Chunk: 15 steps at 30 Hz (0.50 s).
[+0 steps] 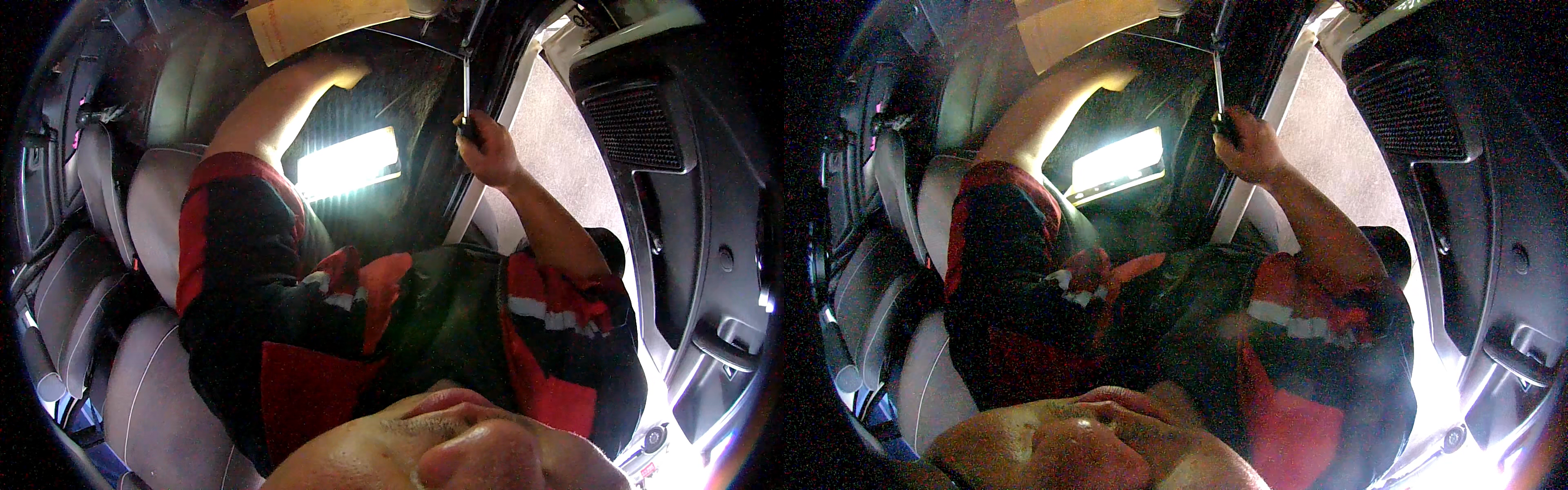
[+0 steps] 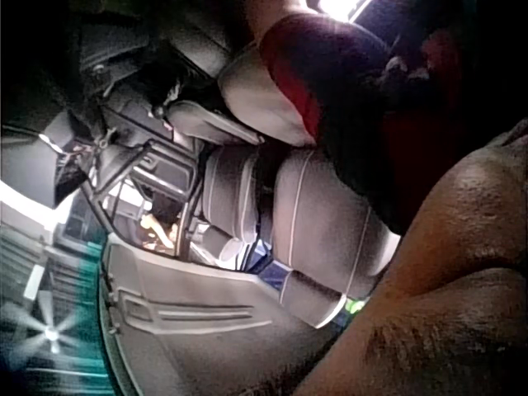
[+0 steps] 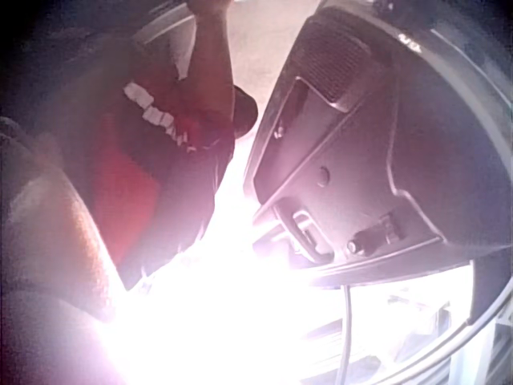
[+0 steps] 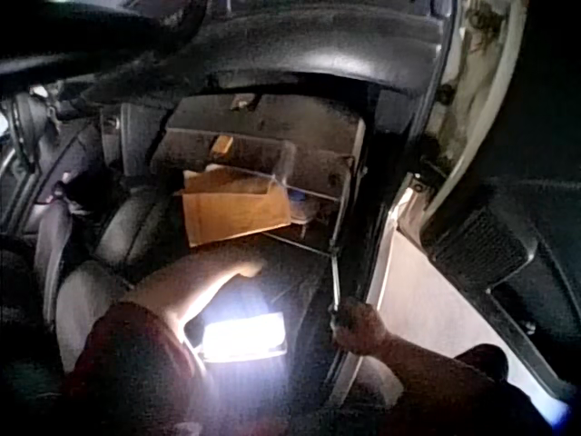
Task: The person uses a screwdriver to work on a metal module within the vehicle's dashboard area. They move a yellow envelope inside the glove box and then tighten screws on the module with the screwdriver.
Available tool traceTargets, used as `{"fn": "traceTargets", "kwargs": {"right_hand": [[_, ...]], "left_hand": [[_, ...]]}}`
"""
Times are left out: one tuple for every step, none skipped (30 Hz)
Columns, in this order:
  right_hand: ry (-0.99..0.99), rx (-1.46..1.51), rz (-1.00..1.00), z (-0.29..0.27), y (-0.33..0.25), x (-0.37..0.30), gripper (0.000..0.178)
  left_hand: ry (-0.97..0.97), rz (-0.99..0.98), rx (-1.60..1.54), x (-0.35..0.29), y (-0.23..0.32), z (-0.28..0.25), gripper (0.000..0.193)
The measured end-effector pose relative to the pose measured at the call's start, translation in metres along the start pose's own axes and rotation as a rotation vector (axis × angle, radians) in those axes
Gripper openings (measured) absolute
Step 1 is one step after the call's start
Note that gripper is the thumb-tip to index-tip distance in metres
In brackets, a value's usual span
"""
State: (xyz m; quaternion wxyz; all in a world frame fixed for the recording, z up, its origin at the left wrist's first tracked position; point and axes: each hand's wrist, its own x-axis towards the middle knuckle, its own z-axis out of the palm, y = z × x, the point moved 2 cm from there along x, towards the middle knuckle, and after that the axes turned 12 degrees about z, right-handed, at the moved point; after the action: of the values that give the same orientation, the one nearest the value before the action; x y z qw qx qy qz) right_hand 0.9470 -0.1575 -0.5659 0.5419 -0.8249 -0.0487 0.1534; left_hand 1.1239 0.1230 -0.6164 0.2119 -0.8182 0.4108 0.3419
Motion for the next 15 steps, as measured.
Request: {"fn": "traceTargets", "kwargs": {"right_hand": [[-0.008,-0.001,-0.004,0.001,-0.002,0.000,0.019],[-0.025,0.013,-0.005,0.003,-0.005,0.001,0.019],[-0.029,0.028,0.008,0.002,-0.002,0.001,0.019],[-0.017,0.023,0.016,0.000,0.000,0.001,0.019],[-0.017,0.022,0.017,-0.003,0.002,0.002,0.020],[-0.022,0.021,0.008,-0.004,0.000,0.002,0.020],[-0.015,0.014,0.006,-0.003,0.000,0.002,0.020],[-0.046,0.076,0.073,-0.001,0.001,0.001,0.021],[-0.078,0.133,0.132,-0.001,0.002,0.003,0.021],[-0.080,0.115,0.103,0.000,-0.001,0.004,0.021],[-0.031,0.096,0.153,-0.006,0.000,-0.002,0.023],[-0.004,0.086,0.183,-0.008,0.002,-0.002,0.027],[0.125,0.145,0.131,-0.013,0.016,-0.003,0.027],[0.251,0.211,0.086,-0.020,0.025,-0.008,0.028],[0.314,0.370,0.105,-0.027,0.020,-0.011,0.028]], "left_hand": [[-0.019,0.072,0.068,0.004,-0.005,0.009,0.032],[-0.039,0.142,0.134,0.007,-0.010,0.019,0.031],[-0.037,0.152,0.135,0.008,-0.006,0.010,0.031],[-0.156,0.021,-0.110,0.001,0.001,-0.013,0.030],[-0.275,-0.112,-0.356,-0.007,0.011,-0.036,0.030],[-0.266,-0.110,-0.353,-0.021,0.026,-0.060,0.030],[-0.329,-0.021,-0.210,-0.036,0.046,-0.083,0.030],[-0.385,0.063,-0.066,-0.048,0.066,-0.098,0.030],[-0.392,0.139,-0.082,-0.051,0.082,-0.102,0.029],[-0.397,0.200,-0.102,-0.058,0.092,-0.106,0.028],[-0.339,0.273,-0.221,-0.066,0.105,-0.119,0.023],[-0.285,0.323,-0.351,-0.080,0.114,-0.131,0.019],[-0.267,0.417,-0.190,-0.087,0.128,-0.155,0.015],[-0.259,0.514,-0.027,-0.093,0.139,-0.176,0.011],[0.053,0.704,-0.185,-0.097,0.132,-0.191,0.013]]}}
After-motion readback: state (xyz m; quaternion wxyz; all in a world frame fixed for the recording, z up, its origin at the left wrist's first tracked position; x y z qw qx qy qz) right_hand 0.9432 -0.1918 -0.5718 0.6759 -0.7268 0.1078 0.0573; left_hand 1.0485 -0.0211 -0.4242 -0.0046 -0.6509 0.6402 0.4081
